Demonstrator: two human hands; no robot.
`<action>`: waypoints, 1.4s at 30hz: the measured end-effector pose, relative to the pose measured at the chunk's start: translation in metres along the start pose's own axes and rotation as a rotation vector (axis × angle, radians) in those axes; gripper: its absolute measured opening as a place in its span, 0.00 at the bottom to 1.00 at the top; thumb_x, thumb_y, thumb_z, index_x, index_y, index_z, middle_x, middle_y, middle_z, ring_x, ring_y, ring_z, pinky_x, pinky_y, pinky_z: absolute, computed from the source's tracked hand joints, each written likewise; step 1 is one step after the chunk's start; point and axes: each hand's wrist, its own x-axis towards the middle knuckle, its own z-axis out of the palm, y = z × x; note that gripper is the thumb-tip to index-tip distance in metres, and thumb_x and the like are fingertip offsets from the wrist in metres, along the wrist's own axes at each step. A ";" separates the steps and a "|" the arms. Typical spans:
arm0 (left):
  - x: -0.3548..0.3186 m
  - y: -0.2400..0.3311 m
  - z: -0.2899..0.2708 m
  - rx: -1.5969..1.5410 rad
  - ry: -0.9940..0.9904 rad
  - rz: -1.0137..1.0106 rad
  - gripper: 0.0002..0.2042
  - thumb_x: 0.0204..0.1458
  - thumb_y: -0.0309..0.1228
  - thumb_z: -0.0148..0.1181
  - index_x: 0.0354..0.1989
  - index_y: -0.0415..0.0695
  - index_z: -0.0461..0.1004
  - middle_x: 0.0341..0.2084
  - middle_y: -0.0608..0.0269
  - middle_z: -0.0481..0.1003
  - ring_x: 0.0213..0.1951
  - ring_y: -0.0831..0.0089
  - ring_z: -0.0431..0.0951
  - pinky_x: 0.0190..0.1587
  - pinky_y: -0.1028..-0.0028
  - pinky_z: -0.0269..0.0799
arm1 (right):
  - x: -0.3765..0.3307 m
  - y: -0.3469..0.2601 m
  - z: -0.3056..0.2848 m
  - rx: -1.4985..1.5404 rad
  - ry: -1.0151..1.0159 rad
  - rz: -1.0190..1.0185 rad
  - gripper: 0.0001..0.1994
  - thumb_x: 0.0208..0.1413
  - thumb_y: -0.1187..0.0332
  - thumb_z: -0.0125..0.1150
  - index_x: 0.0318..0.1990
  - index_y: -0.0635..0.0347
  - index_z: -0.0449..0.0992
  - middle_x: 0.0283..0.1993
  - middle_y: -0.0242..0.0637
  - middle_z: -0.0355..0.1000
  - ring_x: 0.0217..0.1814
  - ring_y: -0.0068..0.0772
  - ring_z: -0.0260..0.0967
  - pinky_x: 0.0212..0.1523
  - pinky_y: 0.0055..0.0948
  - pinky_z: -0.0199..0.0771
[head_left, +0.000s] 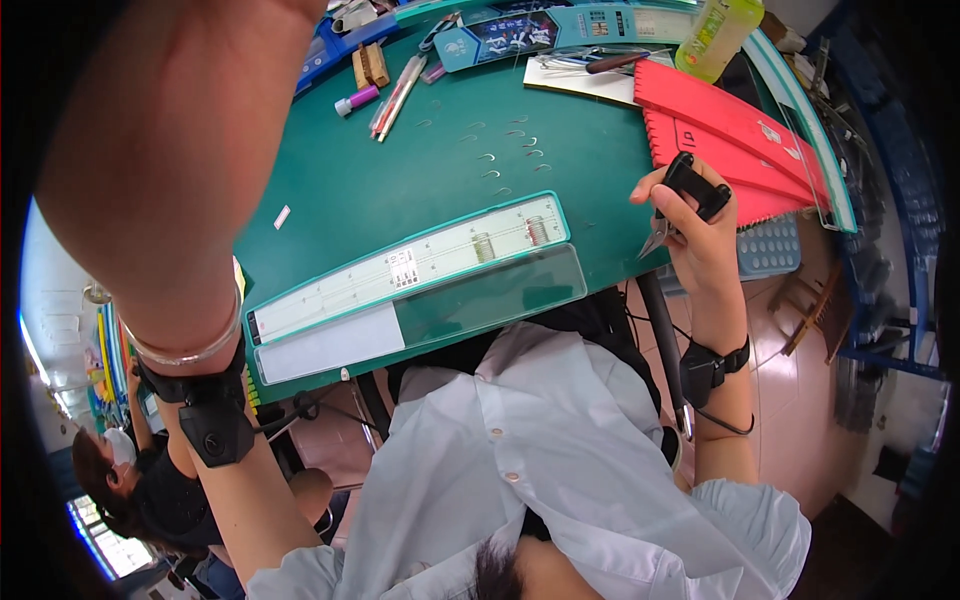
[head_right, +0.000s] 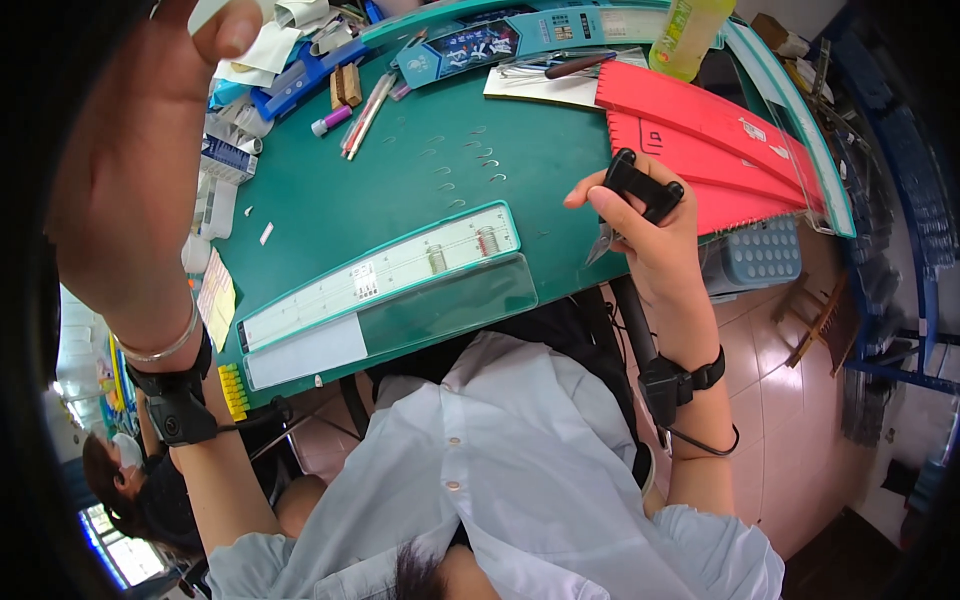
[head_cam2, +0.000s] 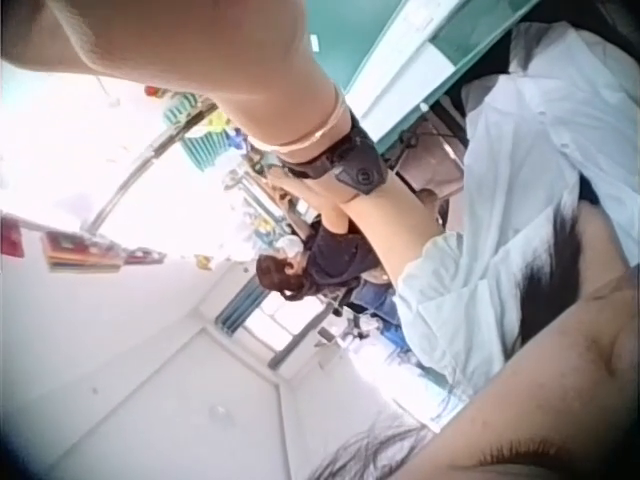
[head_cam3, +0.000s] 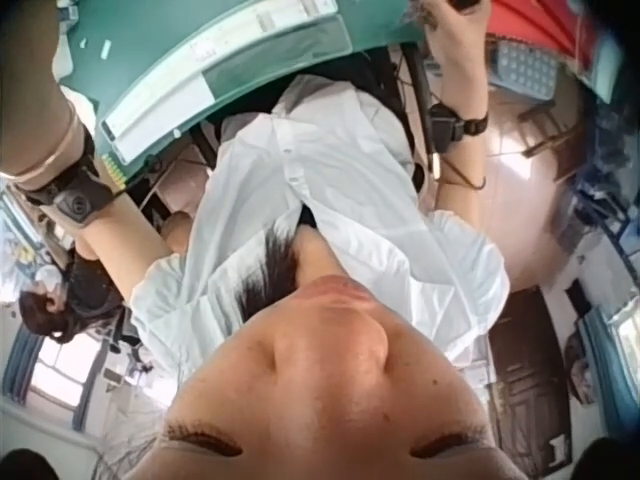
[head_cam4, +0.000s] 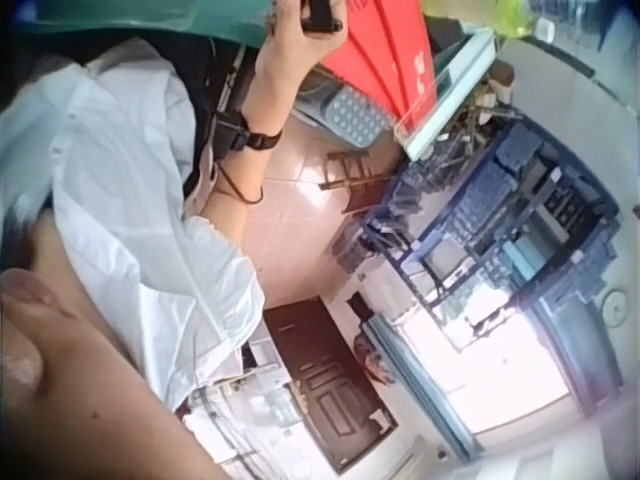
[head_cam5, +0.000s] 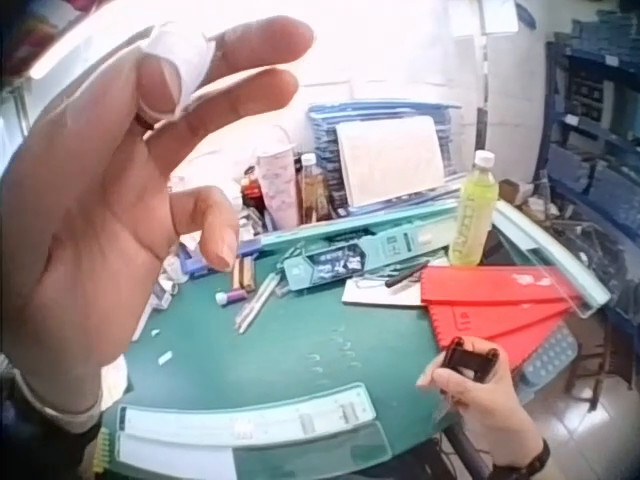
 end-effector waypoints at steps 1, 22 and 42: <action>-0.002 -0.003 -0.004 0.055 -0.002 -0.008 0.16 0.64 0.31 0.49 0.58 0.43 0.74 0.52 0.58 0.73 0.54 0.64 0.72 0.53 0.65 0.65 | 0.002 0.002 0.004 0.047 0.034 -0.045 0.10 0.57 0.73 0.66 0.32 0.56 0.68 0.37 0.39 0.78 0.20 0.06 0.53 0.18 0.10 0.51; -0.208 -0.085 0.011 0.025 -0.028 -0.429 0.07 0.50 0.26 0.70 0.34 0.37 0.80 0.36 0.59 0.74 0.43 0.62 0.71 0.48 0.68 0.65 | 0.006 0.048 0.003 -0.061 0.114 -0.227 0.25 0.64 0.74 0.58 0.66 0.63 0.59 0.38 0.37 0.68 0.24 0.13 0.55 0.23 0.13 0.55; -0.241 -0.115 0.038 -0.161 -0.039 -0.695 0.14 0.49 0.23 0.71 0.42 0.39 0.72 0.37 0.60 0.78 0.41 0.69 0.77 0.48 0.73 0.70 | -0.003 0.047 0.027 0.221 -0.059 0.068 0.17 0.65 0.67 0.60 0.52 0.56 0.57 0.28 0.28 0.60 0.30 0.20 0.56 0.28 0.20 0.55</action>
